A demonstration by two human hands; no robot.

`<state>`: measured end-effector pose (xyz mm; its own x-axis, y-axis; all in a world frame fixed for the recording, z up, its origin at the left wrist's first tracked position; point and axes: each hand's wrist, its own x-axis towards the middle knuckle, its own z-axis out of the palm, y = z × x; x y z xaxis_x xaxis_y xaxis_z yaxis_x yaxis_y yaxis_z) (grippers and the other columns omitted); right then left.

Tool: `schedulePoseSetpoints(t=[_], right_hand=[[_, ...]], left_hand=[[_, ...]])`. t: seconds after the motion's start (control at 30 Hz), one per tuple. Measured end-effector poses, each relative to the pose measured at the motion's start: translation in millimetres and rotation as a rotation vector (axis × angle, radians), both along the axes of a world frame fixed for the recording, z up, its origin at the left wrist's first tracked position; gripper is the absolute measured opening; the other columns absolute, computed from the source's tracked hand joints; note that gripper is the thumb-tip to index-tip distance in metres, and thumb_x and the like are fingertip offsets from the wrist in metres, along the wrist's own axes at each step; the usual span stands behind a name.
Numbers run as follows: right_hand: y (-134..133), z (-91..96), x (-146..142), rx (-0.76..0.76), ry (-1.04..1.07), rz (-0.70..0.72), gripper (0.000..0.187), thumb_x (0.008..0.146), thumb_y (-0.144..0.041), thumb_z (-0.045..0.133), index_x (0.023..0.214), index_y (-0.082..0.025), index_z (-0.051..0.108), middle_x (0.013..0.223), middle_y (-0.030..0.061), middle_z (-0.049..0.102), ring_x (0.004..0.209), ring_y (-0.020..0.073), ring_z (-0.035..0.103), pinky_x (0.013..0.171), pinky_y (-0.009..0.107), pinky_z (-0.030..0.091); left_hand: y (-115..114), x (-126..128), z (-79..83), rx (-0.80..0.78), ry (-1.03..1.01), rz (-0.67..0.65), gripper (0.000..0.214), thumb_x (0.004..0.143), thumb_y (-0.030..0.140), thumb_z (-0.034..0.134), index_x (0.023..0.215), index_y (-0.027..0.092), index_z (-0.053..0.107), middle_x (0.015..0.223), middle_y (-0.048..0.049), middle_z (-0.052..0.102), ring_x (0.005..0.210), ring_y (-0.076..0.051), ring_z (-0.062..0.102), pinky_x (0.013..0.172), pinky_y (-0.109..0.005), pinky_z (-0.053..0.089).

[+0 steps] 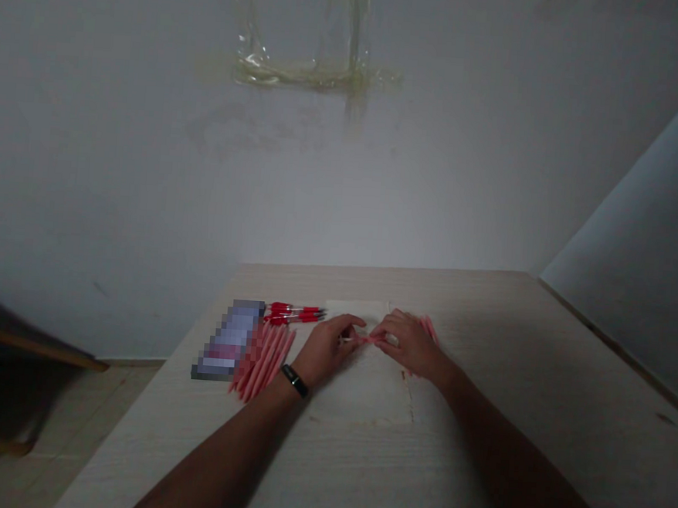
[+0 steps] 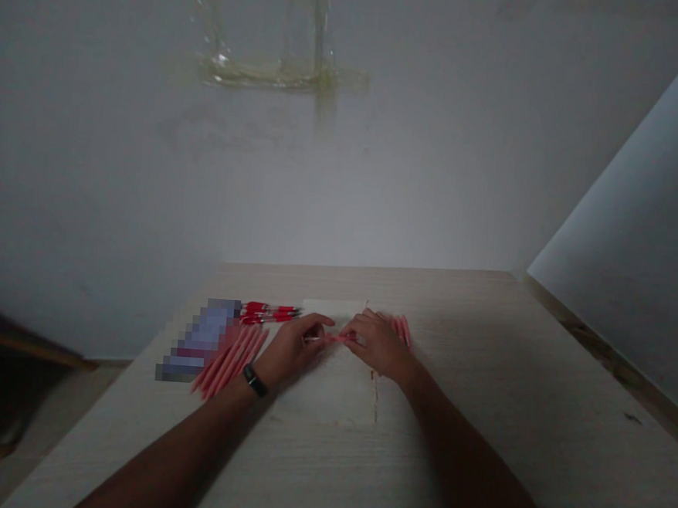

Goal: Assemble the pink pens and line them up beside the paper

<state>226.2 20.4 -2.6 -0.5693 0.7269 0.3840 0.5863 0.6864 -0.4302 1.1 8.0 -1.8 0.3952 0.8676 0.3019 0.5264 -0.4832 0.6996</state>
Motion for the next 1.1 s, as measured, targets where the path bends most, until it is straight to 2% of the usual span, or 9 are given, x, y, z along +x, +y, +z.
schedulePoseSetpoints(t=[0.13, 0.3, 0.5, 0.7, 0.9, 1.1], right_hand=[[-1.2, -0.9, -1.4, -0.004, 0.024, -0.035, 0.011, 0.092, -0.032, 0.064, 0.091, -0.022, 0.068, 0.089, 0.0030, 0.068, 0.091, 0.0185, 0.060, 0.082, 0.032, 0.043], [-1.1, 1.0, 0.3, -0.012, 0.054, -0.112, 0.006, 0.091, -0.028, 0.063, 0.091, -0.022, 0.066, 0.087, 0.0019, 0.067, 0.086, 0.0170, 0.061, 0.079, 0.030, 0.042], [2.0, -1.9, 2.3, -0.021, 0.036, -0.196, 0.006, 0.090, -0.028, 0.063, 0.090, -0.022, 0.066, 0.084, 0.0010, 0.067, 0.080, 0.0163, 0.063, 0.076, 0.030, 0.041], [6.2, -7.3, 4.5, -0.036, 0.067, -0.210, 0.006, 0.089, -0.025, 0.063, 0.091, -0.022, 0.066, 0.084, 0.0015, 0.068, 0.077, 0.0157, 0.062, 0.075, 0.029, 0.043], [5.5, -4.8, 3.7, -0.046, 0.049, -0.219, 0.004, 0.087, -0.024, 0.064, 0.089, -0.022, 0.067, 0.082, 0.0014, 0.067, 0.077, 0.0161, 0.062, 0.074, 0.029, 0.042], [4.2, -2.7, 3.2, -0.049, 0.045, -0.217, 0.003, 0.085, -0.021, 0.065, 0.088, -0.021, 0.067, 0.082, 0.0012, 0.067, 0.076, 0.0157, 0.062, 0.073, 0.028, 0.042]], left_hand=[[-1.3, -0.1, 0.6, -0.016, 0.014, 0.013, 0.040, 0.086, 0.038, 0.066, 0.121, 0.019, 0.061, 0.094, -0.0055, 0.069, 0.081, -0.017, 0.062, 0.072, -0.026, 0.046], [-0.9, -1.3, 0.1, -0.021, 0.032, 0.056, 0.043, 0.088, 0.033, 0.062, 0.128, 0.020, 0.056, 0.095, -0.0055, 0.068, 0.082, -0.017, 0.061, 0.072, -0.026, 0.046], [-3.6, -2.6, 8.2, 0.022, -0.010, 0.037, 0.059, 0.091, 0.031, 0.058, 0.146, 0.023, 0.037, 0.103, -0.0054, 0.064, 0.082, -0.015, 0.059, 0.074, -0.027, 0.047], [-4.2, -1.5, 5.5, 0.031, 0.009, 0.034, 0.055, 0.092, 0.033, 0.056, 0.144, 0.022, 0.041, 0.105, -0.0065, 0.064, 0.084, -0.016, 0.059, 0.075, -0.028, 0.048], [-5.0, -1.4, 5.9, 0.032, 0.014, 0.049, 0.063, 0.091, 0.029, 0.057, 0.149, 0.025, 0.033, 0.105, -0.0052, 0.064, 0.085, -0.015, 0.060, 0.075, -0.027, 0.048], [-4.5, -2.1, 2.7, 0.056, 0.050, 0.036, 0.060, 0.092, 0.029, 0.055, 0.149, 0.025, 0.035, 0.106, -0.0057, 0.064, 0.085, -0.015, 0.060, 0.075, -0.027, 0.048]])
